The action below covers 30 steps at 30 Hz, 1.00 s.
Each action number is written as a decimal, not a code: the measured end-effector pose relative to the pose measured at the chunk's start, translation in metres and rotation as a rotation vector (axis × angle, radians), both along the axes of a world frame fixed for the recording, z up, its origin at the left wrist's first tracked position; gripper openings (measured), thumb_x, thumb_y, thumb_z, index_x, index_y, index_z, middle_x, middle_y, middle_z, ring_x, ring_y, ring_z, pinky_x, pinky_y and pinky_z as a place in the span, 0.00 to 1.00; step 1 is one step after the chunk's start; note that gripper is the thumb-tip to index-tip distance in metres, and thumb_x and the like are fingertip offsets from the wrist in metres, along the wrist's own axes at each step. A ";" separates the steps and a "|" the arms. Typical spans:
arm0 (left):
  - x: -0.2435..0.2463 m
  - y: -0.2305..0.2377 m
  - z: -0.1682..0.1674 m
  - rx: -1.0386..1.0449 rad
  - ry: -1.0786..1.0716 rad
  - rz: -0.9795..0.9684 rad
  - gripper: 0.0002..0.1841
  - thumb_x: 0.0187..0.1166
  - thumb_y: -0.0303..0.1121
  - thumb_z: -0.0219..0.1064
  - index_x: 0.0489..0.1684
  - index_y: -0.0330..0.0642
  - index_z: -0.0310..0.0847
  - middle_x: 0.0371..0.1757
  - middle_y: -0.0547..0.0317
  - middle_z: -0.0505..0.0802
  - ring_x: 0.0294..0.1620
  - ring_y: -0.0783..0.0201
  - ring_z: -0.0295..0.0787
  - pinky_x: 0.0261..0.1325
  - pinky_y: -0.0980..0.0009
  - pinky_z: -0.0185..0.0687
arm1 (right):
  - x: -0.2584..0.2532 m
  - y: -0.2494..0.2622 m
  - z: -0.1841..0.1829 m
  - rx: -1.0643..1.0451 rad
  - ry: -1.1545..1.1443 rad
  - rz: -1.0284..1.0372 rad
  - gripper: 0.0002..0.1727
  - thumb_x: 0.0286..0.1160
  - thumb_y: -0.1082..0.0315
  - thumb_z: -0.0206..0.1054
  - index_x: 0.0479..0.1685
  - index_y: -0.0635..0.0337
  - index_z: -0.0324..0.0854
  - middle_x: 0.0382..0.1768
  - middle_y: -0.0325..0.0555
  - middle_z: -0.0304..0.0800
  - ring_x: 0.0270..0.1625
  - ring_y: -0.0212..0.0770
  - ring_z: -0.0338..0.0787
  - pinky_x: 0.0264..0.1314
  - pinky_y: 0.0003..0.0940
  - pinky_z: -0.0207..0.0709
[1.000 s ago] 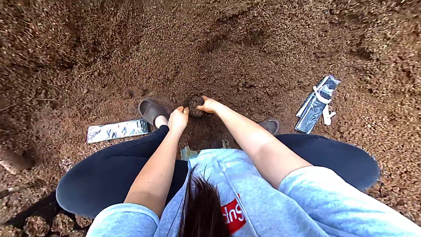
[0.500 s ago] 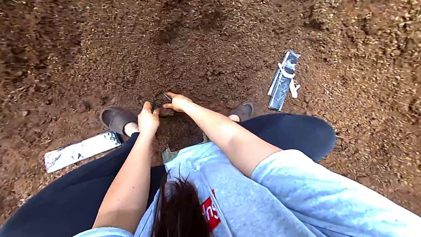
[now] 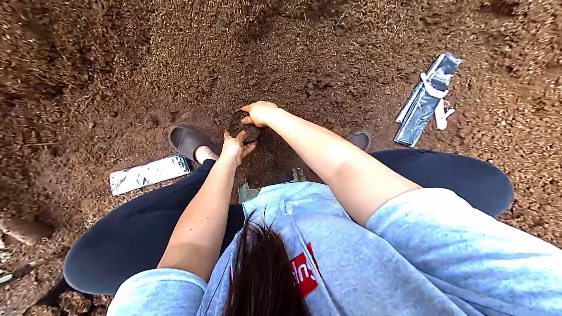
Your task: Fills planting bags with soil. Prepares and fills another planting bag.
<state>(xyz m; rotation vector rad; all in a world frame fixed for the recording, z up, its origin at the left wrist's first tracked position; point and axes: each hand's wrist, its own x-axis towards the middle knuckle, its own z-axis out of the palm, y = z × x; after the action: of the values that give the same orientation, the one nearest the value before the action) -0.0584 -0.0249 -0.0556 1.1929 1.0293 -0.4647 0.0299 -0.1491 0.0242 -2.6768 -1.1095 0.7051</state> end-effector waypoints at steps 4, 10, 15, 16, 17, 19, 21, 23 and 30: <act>0.010 -0.004 0.007 0.061 0.039 -0.005 0.37 0.95 0.34 0.54 0.96 0.55 0.31 0.79 0.35 0.75 0.48 0.54 0.94 0.45 0.65 0.94 | 0.020 0.028 -0.057 -0.143 0.339 -0.244 0.25 0.90 0.52 0.58 0.84 0.44 0.74 0.75 0.56 0.83 0.79 0.61 0.79 0.77 0.67 0.70; 0.014 0.010 0.015 0.180 0.085 -0.140 0.31 0.94 0.35 0.54 0.93 0.46 0.42 0.72 0.37 0.79 0.44 0.58 0.93 0.42 0.68 0.92 | 0.028 0.030 -0.059 -0.023 0.338 -0.222 0.23 0.88 0.56 0.62 0.77 0.52 0.79 0.73 0.57 0.84 0.78 0.61 0.80 0.78 0.66 0.71; 0.013 0.024 0.017 0.267 0.077 -0.401 0.32 0.94 0.50 0.52 0.92 0.45 0.49 0.63 0.35 0.87 0.42 0.53 0.95 0.47 0.59 0.93 | 0.054 -0.003 -0.074 0.295 0.720 -0.614 0.36 0.88 0.35 0.51 0.84 0.48 0.72 0.68 0.55 0.86 0.61 0.50 0.89 0.64 0.53 0.80; 0.008 0.026 0.020 0.306 0.062 -0.476 0.33 0.94 0.53 0.52 0.92 0.46 0.51 0.64 0.33 0.87 0.45 0.49 0.95 0.50 0.53 0.92 | 0.054 -0.013 -0.083 0.388 0.835 -0.830 0.38 0.88 0.33 0.47 0.85 0.49 0.70 0.63 0.56 0.88 0.53 0.50 0.91 0.56 0.49 0.83; 0.001 0.027 0.025 0.364 0.048 -0.544 0.34 0.93 0.55 0.52 0.91 0.46 0.52 0.65 0.32 0.88 0.47 0.45 0.96 0.53 0.48 0.92 | 0.052 -0.022 -0.093 0.465 0.957 -1.050 0.40 0.88 0.32 0.44 0.87 0.51 0.67 0.66 0.59 0.87 0.58 0.54 0.91 0.60 0.50 0.84; -0.001 0.027 0.032 0.556 0.031 -0.700 0.33 0.92 0.50 0.56 0.90 0.40 0.57 0.65 0.31 0.88 0.55 0.40 0.94 0.61 0.41 0.89 | 0.042 -0.029 -0.124 0.626 1.144 -1.420 0.39 0.91 0.37 0.44 0.88 0.57 0.61 0.75 0.62 0.78 0.68 0.56 0.86 0.68 0.50 0.82; 0.001 0.025 0.036 0.747 -0.002 -0.790 0.31 0.88 0.41 0.64 0.87 0.35 0.61 0.73 0.28 0.81 0.67 0.34 0.86 0.71 0.36 0.79 | 0.029 -0.020 -0.156 0.821 1.273 -1.693 0.36 0.93 0.42 0.45 0.88 0.61 0.58 0.79 0.62 0.72 0.73 0.55 0.82 0.72 0.48 0.79; -0.001 0.023 0.035 0.850 -0.100 -0.788 0.29 0.83 0.32 0.67 0.83 0.33 0.63 0.76 0.28 0.77 0.66 0.36 0.86 0.68 0.41 0.83 | 0.024 -0.002 -0.174 1.064 1.292 -1.917 0.35 0.94 0.46 0.46 0.89 0.63 0.53 0.82 0.63 0.68 0.77 0.55 0.79 0.75 0.44 0.78; 0.020 0.021 0.035 0.760 -0.316 -0.802 0.20 0.80 0.21 0.60 0.69 0.40 0.84 0.85 0.41 0.73 0.62 0.53 0.89 0.61 0.59 0.88 | 0.082 0.039 -0.175 1.737 1.354 -1.928 0.50 0.77 0.20 0.38 0.94 0.40 0.46 0.90 0.48 0.59 0.89 0.53 0.64 0.82 0.64 0.66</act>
<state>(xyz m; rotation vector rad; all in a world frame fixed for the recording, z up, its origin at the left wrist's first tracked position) -0.0386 -0.0042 -0.0210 2.2978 0.4009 -0.4820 0.1118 -0.1103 -0.1506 -0.3845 0.9311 0.3477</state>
